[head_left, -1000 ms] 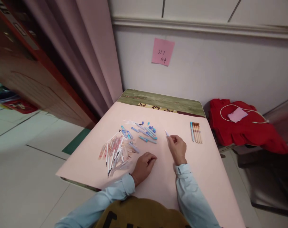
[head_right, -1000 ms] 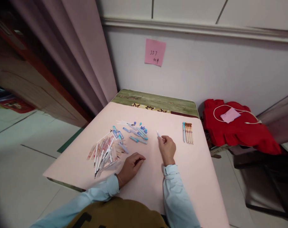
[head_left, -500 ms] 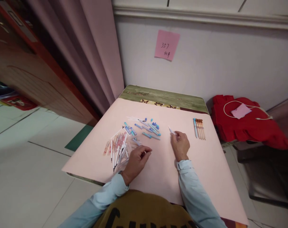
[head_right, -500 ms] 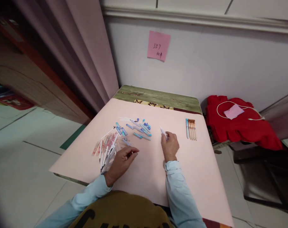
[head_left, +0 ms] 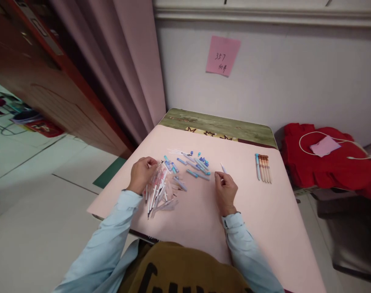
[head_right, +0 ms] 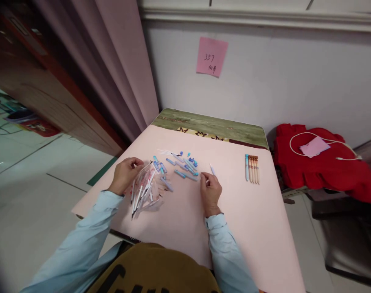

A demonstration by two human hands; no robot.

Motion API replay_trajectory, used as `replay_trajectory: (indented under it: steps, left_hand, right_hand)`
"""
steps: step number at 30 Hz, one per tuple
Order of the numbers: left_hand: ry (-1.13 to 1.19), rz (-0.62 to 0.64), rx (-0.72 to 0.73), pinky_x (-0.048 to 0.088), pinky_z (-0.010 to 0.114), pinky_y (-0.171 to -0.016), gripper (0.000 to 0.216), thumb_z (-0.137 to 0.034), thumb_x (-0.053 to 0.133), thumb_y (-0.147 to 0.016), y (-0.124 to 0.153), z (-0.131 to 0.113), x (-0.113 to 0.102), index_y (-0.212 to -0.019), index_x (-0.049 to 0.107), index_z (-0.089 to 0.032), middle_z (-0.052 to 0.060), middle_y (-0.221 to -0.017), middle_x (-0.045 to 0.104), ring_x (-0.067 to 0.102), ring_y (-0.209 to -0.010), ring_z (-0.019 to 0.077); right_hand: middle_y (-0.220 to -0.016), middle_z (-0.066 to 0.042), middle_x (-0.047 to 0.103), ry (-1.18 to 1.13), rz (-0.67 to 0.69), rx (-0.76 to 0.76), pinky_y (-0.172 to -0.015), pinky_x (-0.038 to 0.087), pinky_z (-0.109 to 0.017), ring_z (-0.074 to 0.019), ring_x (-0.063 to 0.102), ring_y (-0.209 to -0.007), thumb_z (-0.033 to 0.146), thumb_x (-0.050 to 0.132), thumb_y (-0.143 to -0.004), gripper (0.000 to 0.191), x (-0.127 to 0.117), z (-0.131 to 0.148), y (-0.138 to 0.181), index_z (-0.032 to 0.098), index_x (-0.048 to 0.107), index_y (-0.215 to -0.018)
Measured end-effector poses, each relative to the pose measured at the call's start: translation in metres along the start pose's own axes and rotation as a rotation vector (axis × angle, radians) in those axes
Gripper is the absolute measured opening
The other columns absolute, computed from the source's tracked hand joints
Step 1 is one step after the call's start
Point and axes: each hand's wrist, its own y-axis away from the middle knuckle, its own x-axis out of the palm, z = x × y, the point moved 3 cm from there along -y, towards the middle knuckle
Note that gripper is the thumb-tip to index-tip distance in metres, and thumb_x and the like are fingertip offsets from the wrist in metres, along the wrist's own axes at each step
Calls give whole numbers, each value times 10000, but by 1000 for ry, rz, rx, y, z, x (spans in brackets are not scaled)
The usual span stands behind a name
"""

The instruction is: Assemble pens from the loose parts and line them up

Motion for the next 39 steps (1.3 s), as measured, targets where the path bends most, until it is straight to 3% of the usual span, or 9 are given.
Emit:
replay_trajectory:
  steps: [4,7,12,21,24,27,30,35,39]
  left_hand:
    - [-158,138,39,416,356,-848,260,-318,631,-741,-11,-10,21,-960,699,-196,88,-993,664,571,-967,266]
    - [-287,241,39,387,418,-900,413,-374,682,-709,-18,-17,38,-1090,674,-215,126,-1126,624,511,-1095,332]
    - [-414,346,13,377,448,-872,449,-403,711,-640,-30,-18,56,-1045,666,-214,147,-1140,580,478,-1110,369]
    - [-462,369,4,379,437,-838,416,-405,704,-621,-37,-18,65,-977,658,-195,157,-1084,571,481,-1076,369]
    - [-444,354,-13,386,438,-841,420,-394,703,-629,-33,-23,55,-987,643,-180,156,-1076,571,485,-1076,368]
    - [-374,224,45,386,461,-859,481,-404,690,-680,-20,-38,38,-1079,602,-151,166,-1119,562,475,-1092,375]
    - [-214,103,189,377,468,-905,496,-360,683,-723,9,-65,33,-1156,550,-158,145,-1170,566,474,-1106,353]
    - [146,259,487,381,435,-951,433,-272,679,-738,64,-110,60,-1137,522,-215,93,-1180,584,503,-1112,293]
    - [192,305,519,391,448,-952,381,-211,645,-758,87,-122,75,-1123,535,-209,108,-1149,596,528,-1108,299]
  right_hand:
    - [-773,-25,661,8,13,-18,-610,426,-250,-118,511,-578,371,546,-908,269,-2,-8,1,176,732,-903]
    - [-753,-25,652,27,6,-22,-615,427,-252,-122,518,-583,381,535,-917,285,-7,-12,-1,175,732,-913]
    - [-750,-31,654,48,-21,-28,-604,420,-249,-119,511,-572,395,526,-920,305,-12,-14,-6,168,730,-908]
    - [-762,-40,662,31,-44,-32,-607,430,-249,-122,525,-588,386,529,-911,298,-14,-15,-11,167,730,-887]
    - [-744,-34,656,6,-55,-32,-599,422,-251,-118,511,-573,379,541,-901,286,-16,-14,-11,167,732,-880]
    - [-736,-32,657,-78,-43,23,-592,425,-257,-121,500,-568,401,564,-887,287,-16,-8,-11,168,730,-880]
    - [-750,-33,672,-318,109,143,-612,457,-263,-141,558,-630,421,584,-872,285,-4,3,-5,171,721,-896]
    - [-764,-20,677,-640,490,308,-544,464,-254,-132,563,-586,416,617,-846,317,24,18,20,184,693,-1047]
    - [-779,-25,685,-665,581,339,-589,490,-267,-150,598,-639,376,692,-781,318,30,12,28,177,697,-1029]
